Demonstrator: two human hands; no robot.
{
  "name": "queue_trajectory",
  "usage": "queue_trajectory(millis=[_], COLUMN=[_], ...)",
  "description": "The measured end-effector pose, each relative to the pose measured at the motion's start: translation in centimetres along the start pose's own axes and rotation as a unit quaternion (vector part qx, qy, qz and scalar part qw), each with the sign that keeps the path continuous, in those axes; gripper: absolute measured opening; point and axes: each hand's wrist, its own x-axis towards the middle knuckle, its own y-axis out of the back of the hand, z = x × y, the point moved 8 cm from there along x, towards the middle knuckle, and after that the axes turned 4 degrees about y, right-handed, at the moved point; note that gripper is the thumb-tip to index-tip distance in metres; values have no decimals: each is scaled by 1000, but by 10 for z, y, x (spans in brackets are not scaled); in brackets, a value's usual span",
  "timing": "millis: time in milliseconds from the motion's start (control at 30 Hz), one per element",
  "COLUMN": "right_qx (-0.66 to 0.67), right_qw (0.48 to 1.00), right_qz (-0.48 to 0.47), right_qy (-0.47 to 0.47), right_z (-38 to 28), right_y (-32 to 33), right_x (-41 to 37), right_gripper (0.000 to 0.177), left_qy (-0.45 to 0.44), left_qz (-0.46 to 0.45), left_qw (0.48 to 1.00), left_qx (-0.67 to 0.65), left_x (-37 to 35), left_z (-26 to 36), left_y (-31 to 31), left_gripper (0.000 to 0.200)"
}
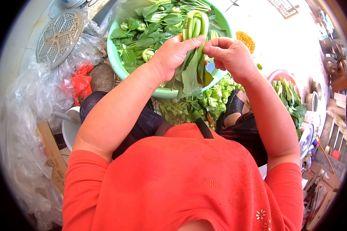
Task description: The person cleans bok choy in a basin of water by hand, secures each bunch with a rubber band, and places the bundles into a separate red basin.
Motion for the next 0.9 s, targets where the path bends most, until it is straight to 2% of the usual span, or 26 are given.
queue_trajectory(millis=[67,167,333,400,467,533,600,633,767,833,867,900], right_qx=[30,75,49,43,-96,-136,-338,-424,-493,-565,-598,-597], right_qw=[999,996,998,998,992,986,937,900,860,821,798,799], right_qz=[-4,-21,18,32,73,81,70,68,36,-11,-35,-26], right_qy=[-27,-42,-39,-37,-44,-49,-49,-68,-124,-80,-57,-65], right_z=[5,8,8,10,17,38,63,67,111,117,118,109], right_y=[3,5,22,35,56,77,96,102,115,107,103,98], right_x=[0,-1,-7,-9,-11,-12,-9,-15,-26,-29,-31,-31], right_gripper=[18,17,18,17,17,18,28,27,20,31,40,54], left_qy=[27,24,28,25,20,31,39,42,50,43,35,43], left_qz=[-3,-6,19,48,48,41,31,33,28,19,10,12], left_qw=[997,998,998,995,997,996,994,995,995,996,998,998], left_qx=[-70,-54,-54,-87,-57,-75,-93,-86,-81,-70,-58,-52], left_x=[0,0,2,3,2,3,2,2,5,9,10,10], left_z=[-1,4,6,6,9,7,7,6,2,0,1,-1], left_y=[4,7,17,28,34,37,35,34,25,20,18,16], left_gripper=[31,32,34,28,33,33,32,32,32,32,32,33])
